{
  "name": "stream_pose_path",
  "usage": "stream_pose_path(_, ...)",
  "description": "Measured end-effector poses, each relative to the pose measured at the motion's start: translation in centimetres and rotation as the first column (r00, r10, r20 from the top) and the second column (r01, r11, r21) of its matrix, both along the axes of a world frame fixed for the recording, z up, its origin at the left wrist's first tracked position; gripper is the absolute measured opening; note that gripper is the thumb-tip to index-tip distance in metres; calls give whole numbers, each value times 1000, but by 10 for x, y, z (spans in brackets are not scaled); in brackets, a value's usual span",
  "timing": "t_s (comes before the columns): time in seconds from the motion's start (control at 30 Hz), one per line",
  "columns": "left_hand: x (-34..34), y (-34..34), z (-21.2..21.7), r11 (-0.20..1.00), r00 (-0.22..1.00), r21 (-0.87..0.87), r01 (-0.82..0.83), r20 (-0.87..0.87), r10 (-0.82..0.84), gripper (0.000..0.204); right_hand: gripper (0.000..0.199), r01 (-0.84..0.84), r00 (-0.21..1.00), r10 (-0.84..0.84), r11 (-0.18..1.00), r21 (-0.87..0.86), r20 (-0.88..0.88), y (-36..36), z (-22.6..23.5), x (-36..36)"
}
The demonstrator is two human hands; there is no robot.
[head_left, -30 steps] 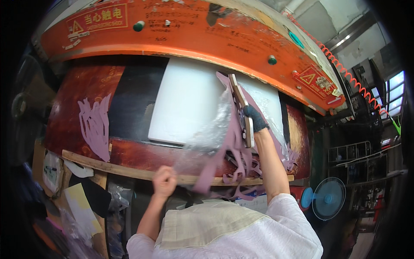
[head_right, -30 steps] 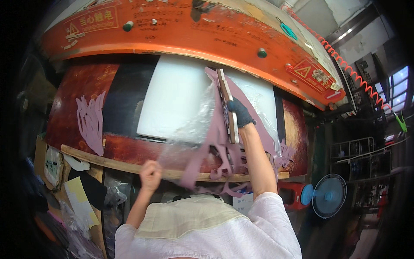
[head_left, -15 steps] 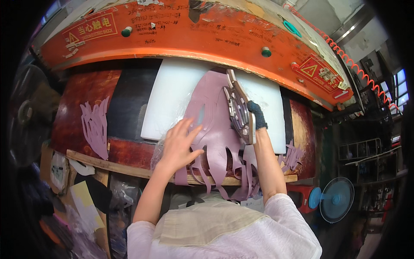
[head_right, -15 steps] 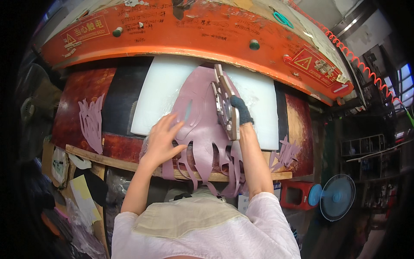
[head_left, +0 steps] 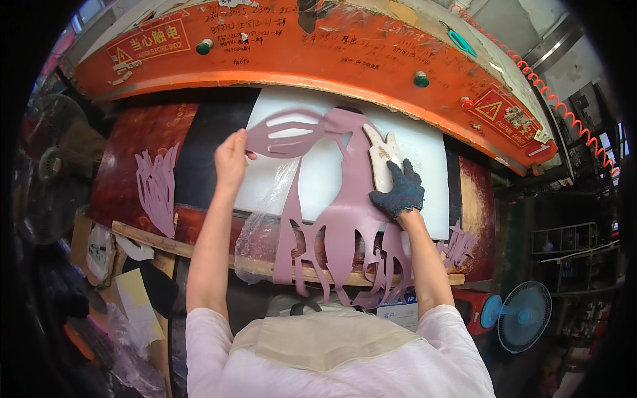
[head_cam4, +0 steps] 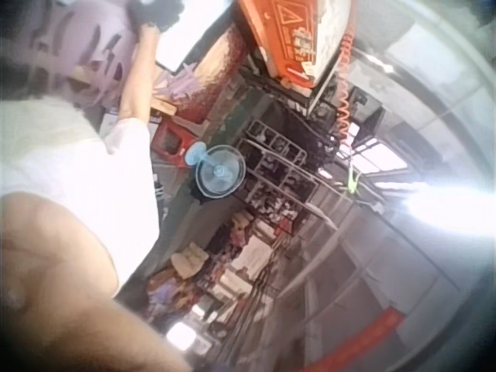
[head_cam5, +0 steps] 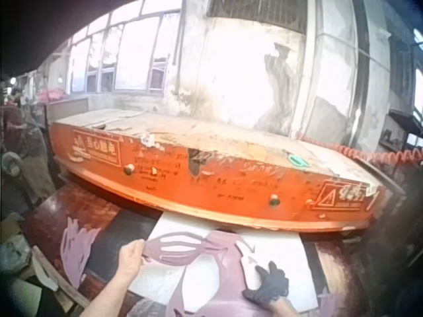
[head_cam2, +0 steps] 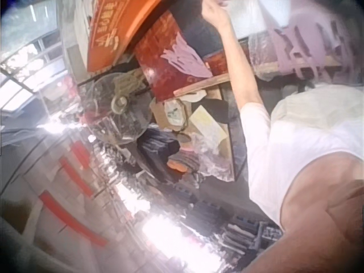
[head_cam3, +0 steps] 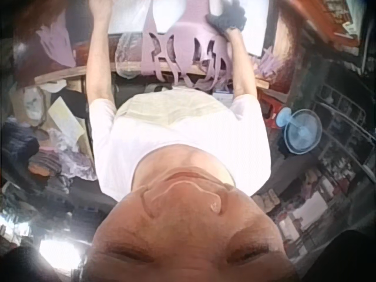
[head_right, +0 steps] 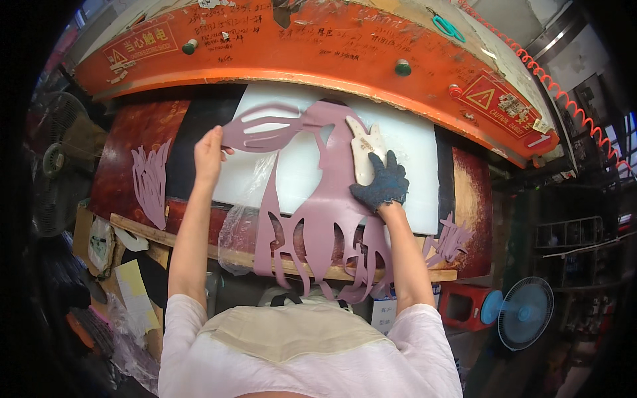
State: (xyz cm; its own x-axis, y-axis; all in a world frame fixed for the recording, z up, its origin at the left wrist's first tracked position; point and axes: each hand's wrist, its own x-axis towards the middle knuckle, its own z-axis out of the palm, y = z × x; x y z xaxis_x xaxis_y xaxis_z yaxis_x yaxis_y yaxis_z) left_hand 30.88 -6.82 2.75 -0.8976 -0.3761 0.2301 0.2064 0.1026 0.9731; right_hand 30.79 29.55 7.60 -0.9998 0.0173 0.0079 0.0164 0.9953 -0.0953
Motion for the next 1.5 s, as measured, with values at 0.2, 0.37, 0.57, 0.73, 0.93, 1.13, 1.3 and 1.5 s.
stream_pose_path(0.2, -10, -39, 13, 948, 989, 283, -144, 66, 131, 37, 91, -56, 998, 57, 998, -25, 29, 6, -5, 1)
stream_pose_path(0.37, -3, -29, 24, 960, 986, 279, -15, 164, -32, 37, 90, -81, 996, 79, 996, 30, 51, 1, 2, 0)
stream_pose_path(0.57, 2, 4, 41, 946, 971, 235, 222, 33, -236, 37, 45, -221, 965, 258, 690, -689, -51, -49, 35, -6)
stream_pose_path(0.73, 12, 48, 24, 894, 963, 441, 76, 201, -181, 36, 47, -251, 945, 326, 761, -598, 19, -128, 3, 4)
stream_pose_path(0.93, 10, 54, -15, 713, 987, 690, -122, 158, 15, 34, 19, -731, 679, 683, 663, -162, -269, -122, -49, 6)
stream_pose_path(1.13, -42, 7, -30, 463, 959, 842, -278, 215, 184, 33, 19, -415, 866, 501, 728, -546, 10, -99, -37, 15)
stream_pose_path(1.3, -110, 12, -46, 53, 817, 863, -502, 454, 355, 37, 31, 571, 820, 185, -217, -792, 541, -74, -22, 39)
stream_pose_path(1.5, -119, 1, -34, 73, 754, 791, -607, 546, 365, 39, 32, 699, 706, 282, -425, -575, 649, -63, -33, 49)
